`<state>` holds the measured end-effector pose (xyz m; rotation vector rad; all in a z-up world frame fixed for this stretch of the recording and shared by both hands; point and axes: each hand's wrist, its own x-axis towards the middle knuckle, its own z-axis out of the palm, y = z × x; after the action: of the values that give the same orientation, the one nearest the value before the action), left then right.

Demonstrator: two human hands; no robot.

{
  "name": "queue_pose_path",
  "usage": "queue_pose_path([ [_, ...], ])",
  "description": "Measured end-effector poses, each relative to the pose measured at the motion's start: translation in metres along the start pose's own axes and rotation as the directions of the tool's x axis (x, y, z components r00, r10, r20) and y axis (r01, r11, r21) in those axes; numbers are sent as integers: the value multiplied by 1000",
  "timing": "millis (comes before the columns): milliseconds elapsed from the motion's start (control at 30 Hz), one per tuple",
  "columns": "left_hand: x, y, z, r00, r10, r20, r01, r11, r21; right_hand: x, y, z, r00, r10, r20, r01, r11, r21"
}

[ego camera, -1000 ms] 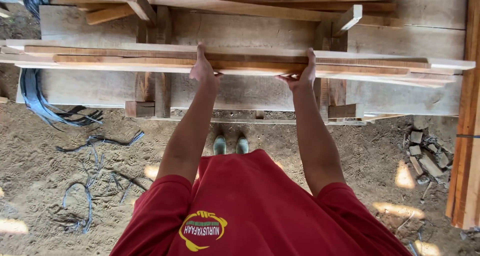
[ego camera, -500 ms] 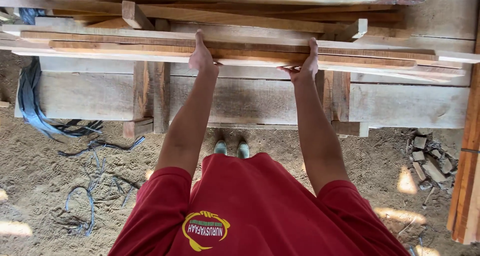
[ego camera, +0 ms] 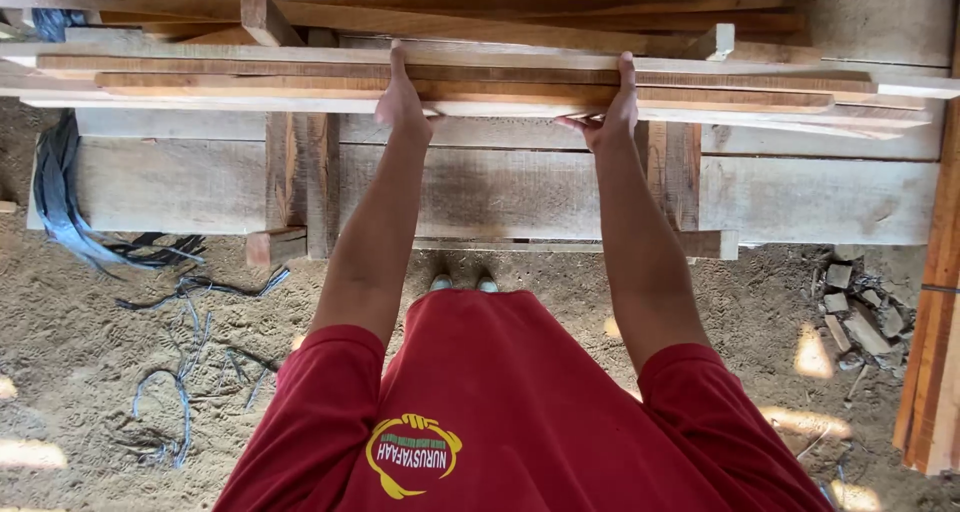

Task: The recorder is sorting and organizing thin wood planks on a workbench in a workshop.

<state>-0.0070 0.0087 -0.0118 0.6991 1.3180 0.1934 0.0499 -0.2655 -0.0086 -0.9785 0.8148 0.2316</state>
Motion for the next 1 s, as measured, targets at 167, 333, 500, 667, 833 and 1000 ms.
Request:
queue_pose_path([
  [167,27,3,-34,916,16,402,-48,996,70,21,2,-29,978,51,203,-31,995,-98],
  [333,52,1,-84,840,20,542,-173,957,234,41,12,-76,971,21,237,3,995,-98],
  [500,77,3,-123,600,582,549,-800,445,402,30,21,-111,868,-495,33,485,833,-267],
  [667,56,28,-138,-7,756,654,-822,-377,427,14,9,-119,287,-865,411,785,-34,-618],
  [833,65,37,-147,79,558,826,-620,-621,479,0,0,-106,60,-719,692,708,-458,-538],
  [1000,71,24,-153,341,406,848,-526,-666,530,35,19,-113,100,-521,848,566,-671,-479],
])
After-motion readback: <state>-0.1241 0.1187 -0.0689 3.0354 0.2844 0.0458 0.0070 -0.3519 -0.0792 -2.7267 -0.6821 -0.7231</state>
